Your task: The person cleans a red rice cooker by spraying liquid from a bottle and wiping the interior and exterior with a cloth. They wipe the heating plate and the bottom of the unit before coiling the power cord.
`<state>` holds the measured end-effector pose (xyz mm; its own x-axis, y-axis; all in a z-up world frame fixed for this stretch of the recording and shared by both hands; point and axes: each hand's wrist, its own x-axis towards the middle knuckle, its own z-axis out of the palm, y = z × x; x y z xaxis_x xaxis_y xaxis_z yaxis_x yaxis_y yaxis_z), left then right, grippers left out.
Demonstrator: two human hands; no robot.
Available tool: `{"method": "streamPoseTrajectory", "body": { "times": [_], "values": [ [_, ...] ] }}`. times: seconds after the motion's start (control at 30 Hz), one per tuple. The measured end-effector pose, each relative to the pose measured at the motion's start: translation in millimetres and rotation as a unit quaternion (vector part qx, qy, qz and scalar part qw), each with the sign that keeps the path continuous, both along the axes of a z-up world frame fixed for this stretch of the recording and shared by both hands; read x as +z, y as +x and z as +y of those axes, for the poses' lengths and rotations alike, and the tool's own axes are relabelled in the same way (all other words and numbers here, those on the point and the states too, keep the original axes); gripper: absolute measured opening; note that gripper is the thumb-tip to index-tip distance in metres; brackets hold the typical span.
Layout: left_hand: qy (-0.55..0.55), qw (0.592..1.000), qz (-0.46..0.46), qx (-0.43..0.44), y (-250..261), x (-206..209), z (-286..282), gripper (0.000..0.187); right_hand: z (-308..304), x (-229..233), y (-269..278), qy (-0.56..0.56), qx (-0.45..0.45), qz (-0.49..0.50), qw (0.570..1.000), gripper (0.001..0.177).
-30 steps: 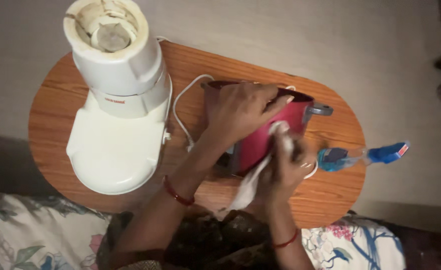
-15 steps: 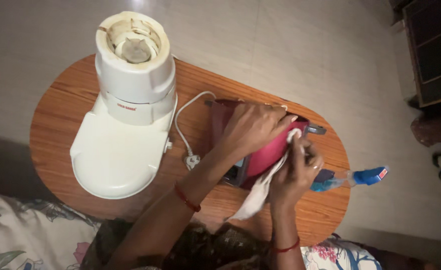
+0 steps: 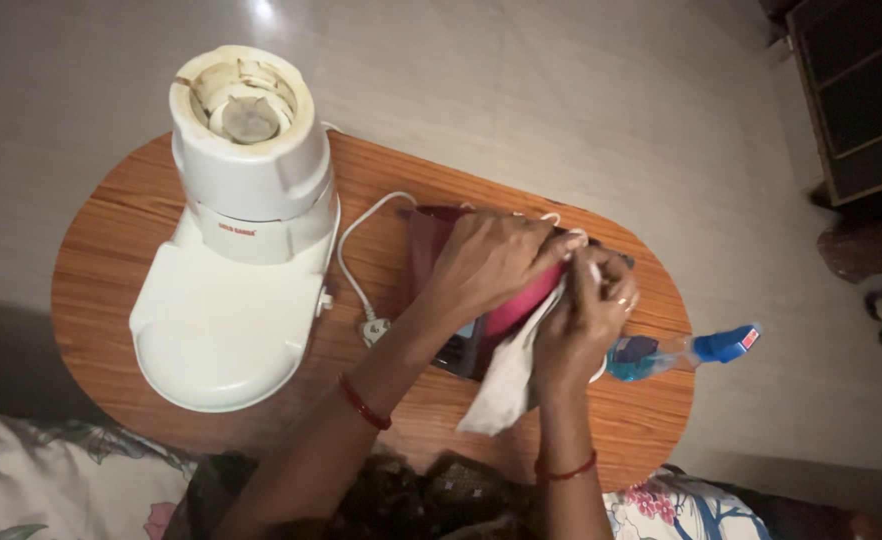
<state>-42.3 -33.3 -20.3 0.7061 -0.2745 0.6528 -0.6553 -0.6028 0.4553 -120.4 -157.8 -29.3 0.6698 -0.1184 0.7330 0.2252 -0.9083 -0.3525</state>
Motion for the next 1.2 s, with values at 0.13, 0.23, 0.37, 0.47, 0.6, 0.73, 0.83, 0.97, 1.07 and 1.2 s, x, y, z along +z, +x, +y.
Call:
{"method": "streamPoseTrajectory", "body": {
  "times": [0.13, 0.23, 0.37, 0.47, 0.6, 0.73, 0.83, 0.97, 1.07, 1.2],
  "values": [
    [0.029, 0.996, -0.060, 0.051, -2.9, 2.8, 0.6, 0.050, 8.0, -6.6, -5.4, -0.061, -0.021, -0.027, 0.998, 0.045],
    [0.148, 0.946, -0.251, 0.142, 2.1, 0.2, 9.7, 0.031, 25.3, -20.7, -34.4, -0.118, 0.002, -0.025, 0.993, 0.039],
    [0.056, 0.996, 0.072, -0.005, 6.9, 1.0, 3.5, 0.053, 27.3, -18.5, -51.0, -0.132, 0.059, 0.007, 0.989, 0.047],
    [0.012, 0.996, 0.063, -0.056, 11.6, 0.4, 4.7, 0.049, 15.4, -7.0, -24.3, -0.066, 0.059, -0.035, 0.995, 0.041],
    [-0.004, 0.998, 0.051, -0.047, 6.9, 0.5, 8.5, 0.051, -2.6, 10.2, 10.8, -0.008, 0.015, -0.019, 1.000, 0.044],
    [0.042, 0.998, 0.044, 0.014, 8.5, -3.7, 10.4, 0.049, 7.9, -2.4, 3.8, -0.067, -0.017, -0.036, 0.997, 0.037],
    [0.119, 0.987, -0.107, 0.030, 14.2, -12.4, 17.1, 0.034, 27.6, -24.6, -34.0, -0.114, 0.025, -0.030, 0.993, 0.035],
    [0.045, 0.998, -0.038, -0.002, 14.4, -10.8, 18.8, 0.032, 37.1, -29.9, -65.4, -0.121, 0.068, 0.028, 0.990, 0.048],
    [-0.002, 0.998, 0.065, -0.013, 11.1, -4.9, 14.1, 0.036, 32.7, -20.1, -42.4, -0.089, 0.024, -0.024, 0.995, 0.042],
    [-0.034, 0.998, 0.040, -0.023, 3.7, 0.0, 14.6, 0.041, 7.8, 11.7, -2.8, -0.068, -0.038, -0.014, 0.997, 0.044]
  ]
}}
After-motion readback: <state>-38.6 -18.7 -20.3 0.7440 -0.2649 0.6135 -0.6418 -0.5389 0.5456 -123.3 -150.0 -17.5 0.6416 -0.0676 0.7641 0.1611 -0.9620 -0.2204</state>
